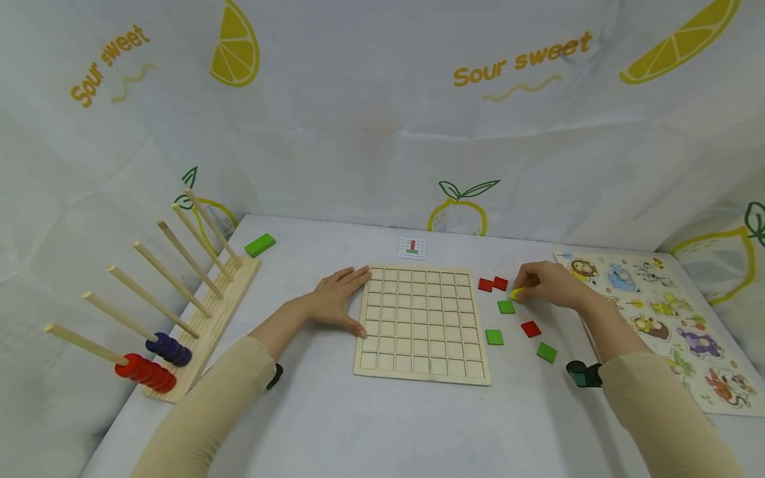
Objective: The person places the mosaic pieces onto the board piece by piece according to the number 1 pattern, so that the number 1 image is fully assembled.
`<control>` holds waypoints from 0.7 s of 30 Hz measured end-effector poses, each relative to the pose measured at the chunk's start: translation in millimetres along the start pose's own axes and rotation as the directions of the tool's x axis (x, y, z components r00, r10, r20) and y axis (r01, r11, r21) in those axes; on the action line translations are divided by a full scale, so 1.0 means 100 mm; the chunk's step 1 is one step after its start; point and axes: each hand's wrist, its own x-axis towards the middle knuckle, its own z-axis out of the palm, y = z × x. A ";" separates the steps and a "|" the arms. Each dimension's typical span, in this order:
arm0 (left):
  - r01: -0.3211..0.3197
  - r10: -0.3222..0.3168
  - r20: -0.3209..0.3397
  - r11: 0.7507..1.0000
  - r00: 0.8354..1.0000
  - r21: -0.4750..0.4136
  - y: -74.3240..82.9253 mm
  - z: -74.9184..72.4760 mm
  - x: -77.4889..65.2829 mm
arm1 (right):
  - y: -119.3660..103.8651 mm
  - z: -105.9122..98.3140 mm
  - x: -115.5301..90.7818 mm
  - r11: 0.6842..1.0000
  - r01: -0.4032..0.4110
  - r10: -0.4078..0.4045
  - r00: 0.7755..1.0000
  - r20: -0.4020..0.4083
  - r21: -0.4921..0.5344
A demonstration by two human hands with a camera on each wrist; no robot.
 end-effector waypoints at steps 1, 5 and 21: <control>0.001 -0.001 0.001 1.000 1.000 0.002 0.01 0.00 0.00 | -0.02 0.00 0.01 1.000 0.007 -0.007 1.000 -0.014 0.011; -0.002 0.002 -0.006 1.000 1.000 0.000 0.02 -0.02 -0.01 | -0.08 0.01 0.06 0.999 0.042 -0.041 0.997 -0.060 0.021; 0.002 -0.002 -0.004 1.000 1.000 0.004 0.02 -0.02 -0.01 | -0.53 0.12 0.27 0.988 0.110 -0.100 0.991 -0.092 0.108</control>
